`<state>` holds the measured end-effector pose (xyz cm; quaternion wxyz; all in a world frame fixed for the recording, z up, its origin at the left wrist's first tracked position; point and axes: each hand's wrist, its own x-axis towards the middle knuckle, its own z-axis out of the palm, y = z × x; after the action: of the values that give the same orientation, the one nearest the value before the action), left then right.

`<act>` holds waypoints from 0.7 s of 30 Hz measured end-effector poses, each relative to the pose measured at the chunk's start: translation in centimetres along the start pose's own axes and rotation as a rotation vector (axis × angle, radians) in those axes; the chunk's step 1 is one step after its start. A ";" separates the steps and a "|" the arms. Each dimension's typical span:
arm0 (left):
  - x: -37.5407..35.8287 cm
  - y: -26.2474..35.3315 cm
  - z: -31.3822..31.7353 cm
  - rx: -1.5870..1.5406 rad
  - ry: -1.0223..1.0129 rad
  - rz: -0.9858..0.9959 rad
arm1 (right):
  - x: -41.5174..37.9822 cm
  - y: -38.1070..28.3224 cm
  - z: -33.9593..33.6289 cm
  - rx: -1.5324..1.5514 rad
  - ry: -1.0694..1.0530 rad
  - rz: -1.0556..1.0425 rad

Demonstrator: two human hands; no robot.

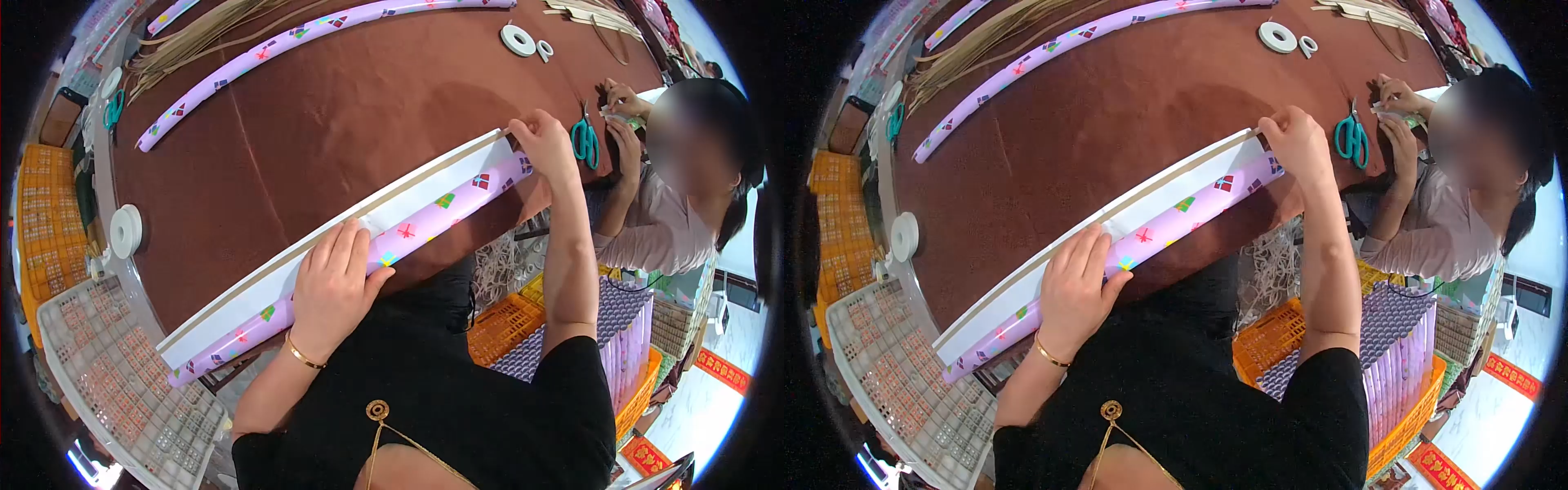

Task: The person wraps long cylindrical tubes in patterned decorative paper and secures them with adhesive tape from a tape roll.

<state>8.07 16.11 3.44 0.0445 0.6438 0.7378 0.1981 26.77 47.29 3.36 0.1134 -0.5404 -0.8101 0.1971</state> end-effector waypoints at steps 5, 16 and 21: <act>0.1 0.3 0.0 -0.057 -0.025 -0.030 | 0.0 0.2 -0.1 0.121 -0.061 0.015; 0.1 0.2 0.1 0.008 0.001 0.004 | -1.1 -2.8 -1.5 0.610 -0.138 0.050; 0.1 0.3 0.1 0.004 0.006 0.000 | -3.2 -6.1 -3.1 0.659 -0.038 -0.165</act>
<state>8.34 16.27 3.44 0.0410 0.6434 0.7381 0.1988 24.18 42.88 8.93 0.2823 -0.4035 -0.7459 0.4484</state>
